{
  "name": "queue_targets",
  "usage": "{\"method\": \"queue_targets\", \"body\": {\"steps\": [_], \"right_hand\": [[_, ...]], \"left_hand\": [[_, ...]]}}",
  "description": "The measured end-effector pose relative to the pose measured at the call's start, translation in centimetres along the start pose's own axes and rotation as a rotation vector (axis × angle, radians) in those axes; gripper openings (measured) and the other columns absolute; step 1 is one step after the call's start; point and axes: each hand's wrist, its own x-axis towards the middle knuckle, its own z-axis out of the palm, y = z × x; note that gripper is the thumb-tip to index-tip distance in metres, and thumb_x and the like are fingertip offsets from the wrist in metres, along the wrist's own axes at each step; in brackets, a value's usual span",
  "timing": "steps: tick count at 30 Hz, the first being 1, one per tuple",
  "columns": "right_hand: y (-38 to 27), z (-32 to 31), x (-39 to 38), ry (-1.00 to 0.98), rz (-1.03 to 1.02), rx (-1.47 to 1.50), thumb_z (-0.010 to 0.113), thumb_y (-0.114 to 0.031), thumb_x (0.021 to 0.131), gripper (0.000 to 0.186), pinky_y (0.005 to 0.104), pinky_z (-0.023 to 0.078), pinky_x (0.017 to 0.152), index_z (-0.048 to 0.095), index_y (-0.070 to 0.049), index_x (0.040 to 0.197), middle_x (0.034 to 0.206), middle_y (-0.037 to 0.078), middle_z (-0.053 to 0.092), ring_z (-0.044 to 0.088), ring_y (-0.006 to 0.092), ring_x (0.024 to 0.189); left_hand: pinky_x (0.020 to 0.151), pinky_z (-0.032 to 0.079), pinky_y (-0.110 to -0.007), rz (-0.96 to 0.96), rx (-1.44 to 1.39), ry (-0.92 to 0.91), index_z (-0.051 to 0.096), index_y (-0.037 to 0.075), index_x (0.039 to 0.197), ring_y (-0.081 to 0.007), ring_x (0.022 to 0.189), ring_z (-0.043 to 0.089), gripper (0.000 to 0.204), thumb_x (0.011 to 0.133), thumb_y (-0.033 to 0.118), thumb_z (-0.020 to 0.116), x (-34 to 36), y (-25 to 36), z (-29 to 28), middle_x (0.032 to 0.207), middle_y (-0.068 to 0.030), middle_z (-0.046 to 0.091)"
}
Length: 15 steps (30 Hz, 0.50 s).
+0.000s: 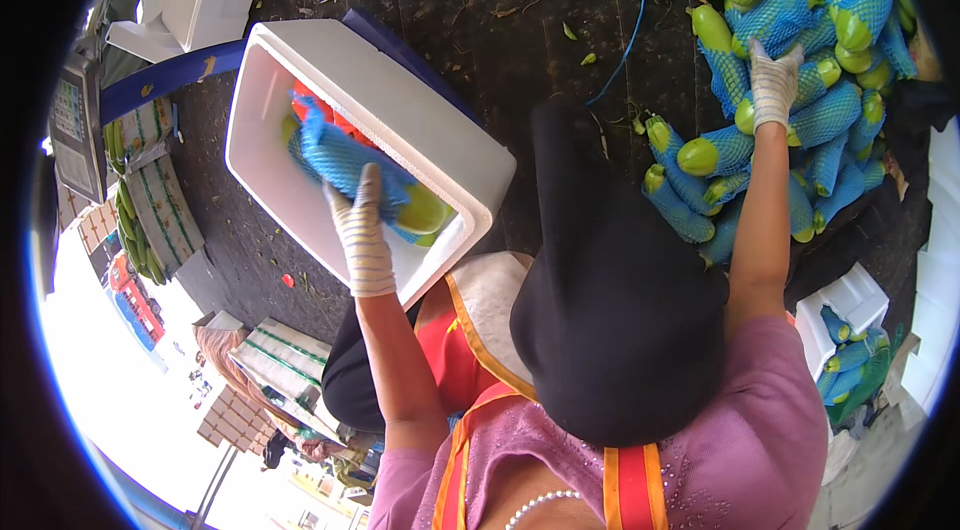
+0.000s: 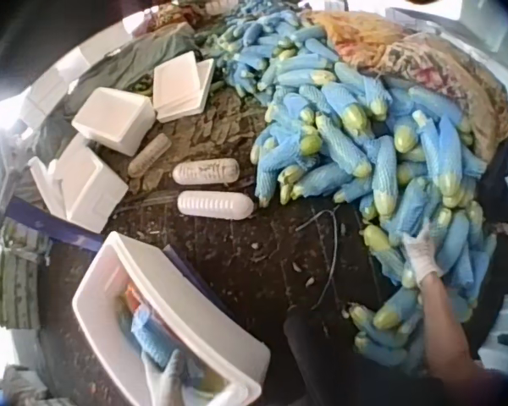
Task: The person sits on the floor and packs green produce wrapped in blue foam nets into a white styrofoam box. They place a red plastic bag and a cardboard divider inside, then seal the box with yellow tape using a handheld tape dispenser.
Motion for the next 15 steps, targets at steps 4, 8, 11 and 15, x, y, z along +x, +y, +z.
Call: {"method": "queue_targets", "body": {"steps": [4, 8, 11, 15], "right_hand": [[-6.1, 2.5, -0.2, 0.024, 0.344, -0.181, 0.082, -0.048, 0.079, 0.117, 0.0514, 0.051, 0.103, 0.011, 0.006, 0.155, 0.145, 0.037, 0.037, 0.055, 0.0501, 0.127], [-7.1, 4.8, -1.4, 0.224, 0.45, -0.23, 0.085, -0.043, 0.078, 0.11, 0.0516, 0.057, 0.095, 0.018, -0.006, 0.157, 0.137, 0.029, 0.042, 0.063, 0.0464, 0.114], [-3.7, 5.3, -0.7, 0.21, 0.228, 0.071, 0.091, -0.033, 0.071, 0.114, 0.0454, 0.046, 0.109, 0.022, 0.002, 0.155, 0.151, 0.033, 0.036, 0.054, 0.0463, 0.126], [-3.1, 3.7, -6.2, -0.231, 0.52, 1.382, 0.076, -0.018, 0.088, 0.051, 0.0464, 0.059, 0.086, 0.051, -0.007, 0.131, 0.122, 0.011, 0.06, 0.066, 0.0257, 0.104]], "left_hand": [[0.1, 0.046, -0.034, -0.195, 0.149, 0.006, 0.035, 0.004, 0.155, -0.0201, 0.111, 0.056, 0.065, 0.1, 0.019, 0.066, 0.8, -5.5, 3.1, 0.128, -0.0116, 0.06], [0.105, 0.042, -0.032, 0.189, 0.135, 0.007, 0.03, 0.008, 0.158, -0.0201, 0.114, 0.053, 0.065, 0.101, 0.007, 0.061, 4.3, -4.1, 3.9, 0.133, -0.0118, 0.058], [0.107, 0.047, -0.034, -0.19, -0.205, -0.021, 0.033, 0.01, 0.152, -0.0236, 0.115, 0.056, 0.048, 0.108, 0.018, 0.05, 6.3, -6.7, 4.7, 0.136, -0.0084, 0.053], [0.102, 0.048, -0.034, 0.005, 0.118, -0.174, 0.036, 0.014, 0.154, -0.02, 0.12, 0.054, 0.059, 0.103, 0.03, 0.06, 7.3, -7.0, 2.2, 0.134, -0.0093, 0.053]]}}
